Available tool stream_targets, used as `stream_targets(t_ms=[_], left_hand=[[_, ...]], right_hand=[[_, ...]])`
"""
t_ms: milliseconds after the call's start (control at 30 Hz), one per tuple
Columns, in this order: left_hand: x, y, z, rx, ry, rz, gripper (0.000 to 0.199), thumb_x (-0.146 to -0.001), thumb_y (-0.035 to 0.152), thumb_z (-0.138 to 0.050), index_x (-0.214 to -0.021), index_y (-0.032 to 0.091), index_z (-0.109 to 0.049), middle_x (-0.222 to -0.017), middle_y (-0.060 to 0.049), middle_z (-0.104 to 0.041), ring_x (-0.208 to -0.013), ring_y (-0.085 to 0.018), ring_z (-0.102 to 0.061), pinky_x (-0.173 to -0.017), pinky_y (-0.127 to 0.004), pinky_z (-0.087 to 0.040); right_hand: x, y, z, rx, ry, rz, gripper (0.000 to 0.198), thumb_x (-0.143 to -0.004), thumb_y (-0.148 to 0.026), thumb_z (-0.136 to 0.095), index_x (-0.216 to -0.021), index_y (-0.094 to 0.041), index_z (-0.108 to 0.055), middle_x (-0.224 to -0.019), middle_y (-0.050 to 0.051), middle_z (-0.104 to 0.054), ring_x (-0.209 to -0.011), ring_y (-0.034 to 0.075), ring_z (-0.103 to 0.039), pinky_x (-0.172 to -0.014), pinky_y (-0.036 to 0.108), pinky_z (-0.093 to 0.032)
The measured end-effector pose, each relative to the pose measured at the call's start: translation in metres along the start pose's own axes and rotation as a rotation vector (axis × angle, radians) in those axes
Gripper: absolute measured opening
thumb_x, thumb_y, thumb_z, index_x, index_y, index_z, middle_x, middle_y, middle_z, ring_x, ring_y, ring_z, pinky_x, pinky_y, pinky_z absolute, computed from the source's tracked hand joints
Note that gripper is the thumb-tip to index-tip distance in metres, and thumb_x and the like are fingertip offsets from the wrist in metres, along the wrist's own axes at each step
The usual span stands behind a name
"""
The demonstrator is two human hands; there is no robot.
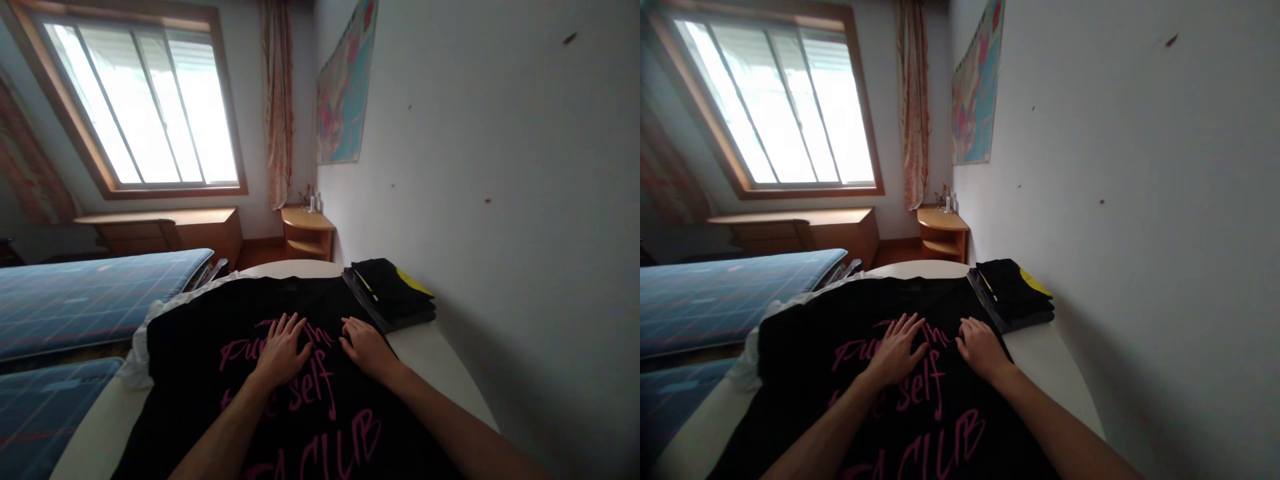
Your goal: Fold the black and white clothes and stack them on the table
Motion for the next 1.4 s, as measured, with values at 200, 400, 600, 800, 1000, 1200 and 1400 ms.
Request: stream_targets(t_ms=[200, 400, 600, 800, 1000, 1200, 1400], left_hand=[[-0.001, -0.002, -0.004, 0.007, 0.010, -0.003, 0.063, -0.094, 0.049, -0.048, -0.151, 0.024, -0.039, -0.160, -0.006, -0.035, -0.150, -0.032, -0.021, -0.121, -0.051, -0.020], [0.001, 0.000, -0.001, 0.013, 0.016, -0.016, 0.069, -0.095, 0.047, -0.049, -0.156, 0.023, -0.029, -0.160, -0.007, -0.035, -0.150, -0.032, -0.021, -0.121, -0.050, -0.021], [0.000, 0.012, 0.010, 0.038, 0.102, -0.130, 0.055, -0.095, 0.034, -0.047, -0.149, 0.025, -0.043, -0.159, -0.005, -0.037, -0.147, -0.025, -0.032, -0.121, -0.044, -0.024], [-0.002, 0.023, -0.001, 0.055, -0.010, -0.247, 0.062, -0.095, 0.038, -0.050, -0.154, 0.033, -0.033, -0.163, -0.001, -0.026, -0.151, -0.026, -0.021, -0.122, -0.048, -0.022], [0.001, 0.023, -0.001, 0.056, -0.084, -0.242, 0.061, -0.097, 0.045, -0.048, -0.154, 0.034, -0.032, -0.161, 0.000, -0.031, -0.150, -0.027, -0.023, -0.122, -0.050, -0.021], [0.001, 0.024, 0.001, 0.076, -0.080, -0.234, 0.057, -0.096, 0.047, -0.049, -0.150, 0.034, -0.040, -0.161, -0.001, -0.032, -0.150, -0.028, -0.023, -0.122, -0.052, -0.019], [0.000, 0.025, 0.002, 0.073, -0.094, -0.213, 0.057, -0.095, 0.047, -0.050, -0.150, 0.033, -0.042, -0.162, -0.002, -0.030, -0.150, -0.029, -0.022, -0.122, -0.052, -0.020]], right_hand=[[0.002, -0.002, -0.001, -0.138, 0.090, 0.045, 0.016, -0.096, -0.022, -0.048, -0.105, -0.019, -0.060, -0.120, 0.011, -0.068, -0.117, 0.024, -0.061, -0.107, 0.041, -0.043], [0.008, -0.003, -0.003, -0.170, 0.020, 0.096, 0.007, -0.092, -0.024, -0.055, -0.095, -0.021, -0.060, -0.132, 0.010, -0.064, -0.130, 0.025, -0.052, -0.114, 0.046, -0.034], [0.003, -0.007, 0.009, -0.138, -0.011, 0.104, 0.024, -0.099, -0.038, -0.048, -0.095, -0.021, -0.064, -0.125, 0.009, -0.067, -0.122, 0.022, -0.057, -0.107, 0.038, -0.040], [-0.044, 0.016, 0.005, -0.002, 0.022, -0.077, 0.030, -0.099, -0.031, -0.044, -0.116, -0.016, -0.063, -0.121, 0.012, -0.067, -0.117, 0.022, -0.059, -0.102, 0.032, -0.042], [-0.101, 0.044, -0.020, 0.082, -0.072, -0.269, 0.079, -0.095, -0.050, -0.048, -0.154, -0.003, -0.026, -0.162, 0.020, -0.022, -0.150, 0.029, -0.020, -0.120, 0.039, -0.019], [-0.125, 0.052, -0.044, 0.068, -0.210, -0.292, 0.080, -0.095, -0.067, -0.035, -0.156, -0.015, -0.031, -0.164, 0.015, -0.021, -0.152, 0.031, -0.009, -0.121, 0.048, -0.011], [-0.127, 0.055, -0.048, 0.054, -0.162, -0.270, 0.076, -0.096, -0.064, -0.035, -0.155, -0.017, -0.032, -0.164, 0.013, -0.022, -0.152, 0.030, -0.010, -0.120, 0.049, -0.013]])
Point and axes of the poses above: each hand's wrist, its own x-axis away from the middle knuckle, its own z-axis out of the back of the hand, y = z × x, the point moved 5 cm from there along -x, towards the middle knuckle
